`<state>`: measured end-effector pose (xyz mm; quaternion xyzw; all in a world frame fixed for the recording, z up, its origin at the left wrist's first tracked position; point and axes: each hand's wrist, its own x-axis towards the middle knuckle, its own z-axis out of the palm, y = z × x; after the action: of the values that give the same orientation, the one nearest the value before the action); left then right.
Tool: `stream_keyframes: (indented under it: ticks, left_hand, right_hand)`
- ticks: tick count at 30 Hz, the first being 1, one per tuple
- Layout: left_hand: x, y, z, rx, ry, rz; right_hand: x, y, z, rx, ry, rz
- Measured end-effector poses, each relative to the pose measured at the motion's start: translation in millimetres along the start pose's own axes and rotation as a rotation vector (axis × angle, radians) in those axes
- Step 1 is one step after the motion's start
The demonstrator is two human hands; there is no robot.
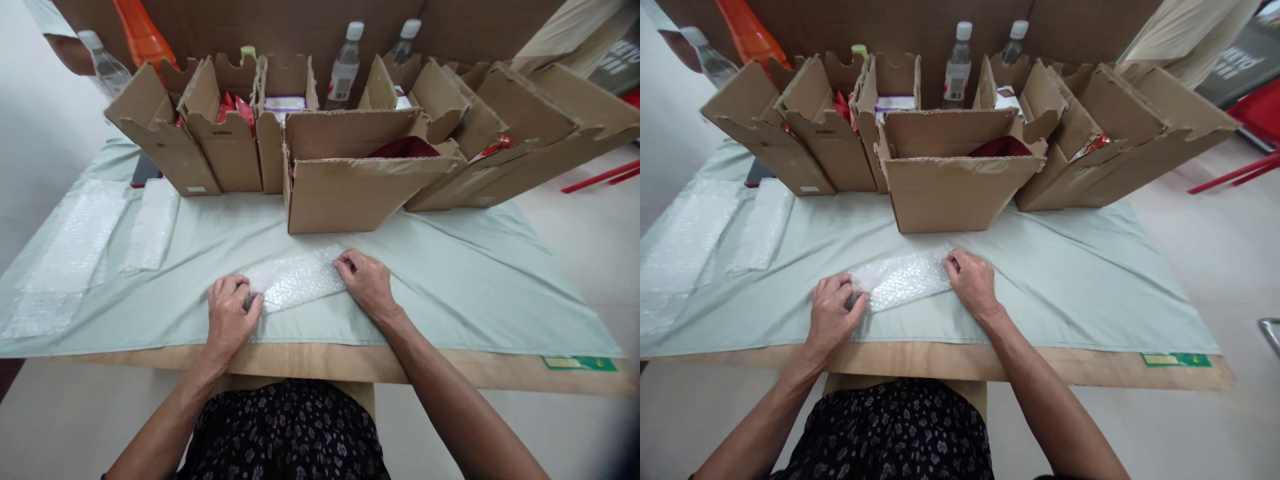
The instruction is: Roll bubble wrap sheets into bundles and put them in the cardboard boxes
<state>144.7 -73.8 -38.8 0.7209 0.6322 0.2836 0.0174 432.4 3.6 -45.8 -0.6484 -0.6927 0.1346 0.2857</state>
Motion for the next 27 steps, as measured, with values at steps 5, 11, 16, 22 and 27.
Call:
stream_keyframes:
  ticks: [5, 11, 16, 22, 27]
  left_hand:
    - [0, -2, 2.8, 0.016, -0.010, -0.022]
    - [-2, -3, 7.5, 0.032, 0.005, -0.046]
    - [-2, -3, 8.7, -0.002, -0.003, -0.048]
    - [4, -12, 4.6, -0.054, -0.051, -0.029]
    - [15, -12, 2.3, -0.043, -0.118, -0.011]
  right_hand:
    - [-7, 5, 0, -0.089, 0.059, -0.047]
    - [6, 1, 6, -0.217, 0.049, -0.114]
    - [8, -7, 2, 0.011, -0.008, -0.064]
    - [-17, -14, -22, 0.633, -0.099, 0.117]
    - [-41, -15, -41, 0.796, -0.105, 0.179]
